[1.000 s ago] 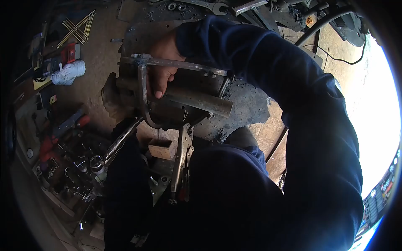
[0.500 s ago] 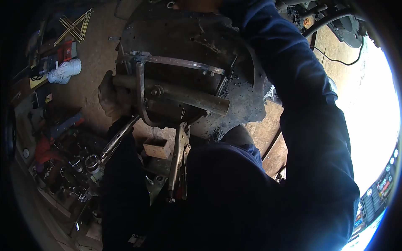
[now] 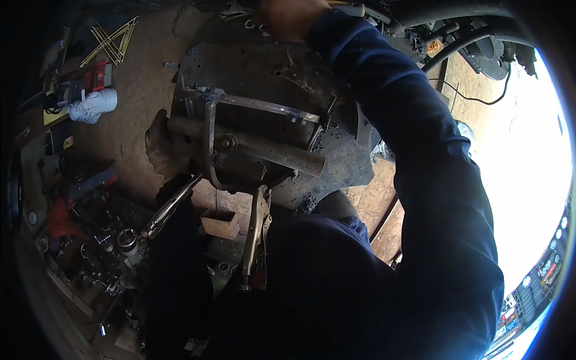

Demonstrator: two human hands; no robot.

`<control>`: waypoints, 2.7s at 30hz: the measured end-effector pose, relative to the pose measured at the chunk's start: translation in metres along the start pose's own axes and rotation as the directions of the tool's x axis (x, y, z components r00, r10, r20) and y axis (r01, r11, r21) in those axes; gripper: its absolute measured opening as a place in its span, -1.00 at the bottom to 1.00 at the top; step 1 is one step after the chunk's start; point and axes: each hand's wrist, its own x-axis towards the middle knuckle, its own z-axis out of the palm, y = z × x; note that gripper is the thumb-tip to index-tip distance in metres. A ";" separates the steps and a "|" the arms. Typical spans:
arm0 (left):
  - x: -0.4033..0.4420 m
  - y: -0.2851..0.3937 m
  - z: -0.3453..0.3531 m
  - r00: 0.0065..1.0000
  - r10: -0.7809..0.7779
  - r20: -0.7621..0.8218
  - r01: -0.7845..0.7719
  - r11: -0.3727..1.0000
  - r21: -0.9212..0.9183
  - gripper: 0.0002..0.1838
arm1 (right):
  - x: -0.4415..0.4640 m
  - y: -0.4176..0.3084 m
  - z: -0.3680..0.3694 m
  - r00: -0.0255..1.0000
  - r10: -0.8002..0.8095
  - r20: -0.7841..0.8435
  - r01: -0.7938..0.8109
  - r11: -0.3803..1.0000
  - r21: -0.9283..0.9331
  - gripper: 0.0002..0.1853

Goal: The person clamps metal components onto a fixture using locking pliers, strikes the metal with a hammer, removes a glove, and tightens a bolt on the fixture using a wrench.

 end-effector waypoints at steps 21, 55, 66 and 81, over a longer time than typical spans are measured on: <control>0.002 -0.002 -0.001 0.999 -0.030 0.044 0.032 0.998 -0.054 -0.50 | -0.002 -0.092 0.004 0.735 -0.590 0.333 0.053 0.540 0.840 -0.57; -0.002 -0.007 0.003 1.000 0.012 0.000 -0.012 1.000 -0.026 -0.58 | -0.017 -0.113 0.033 0.665 -0.728 0.167 -0.047 0.183 0.982 -0.57; -0.003 -0.009 0.004 0.995 0.094 -0.036 -0.096 0.993 -0.065 -0.55 | -0.009 -0.111 0.037 0.533 -0.796 0.287 -0.048 0.310 0.949 -0.36; -0.001 0.002 -0.002 1.000 0.014 -0.016 -0.014 1.000 -0.016 -0.57 | -0.014 -0.109 0.028 0.552 -0.782 0.288 -0.052 0.313 0.948 -0.46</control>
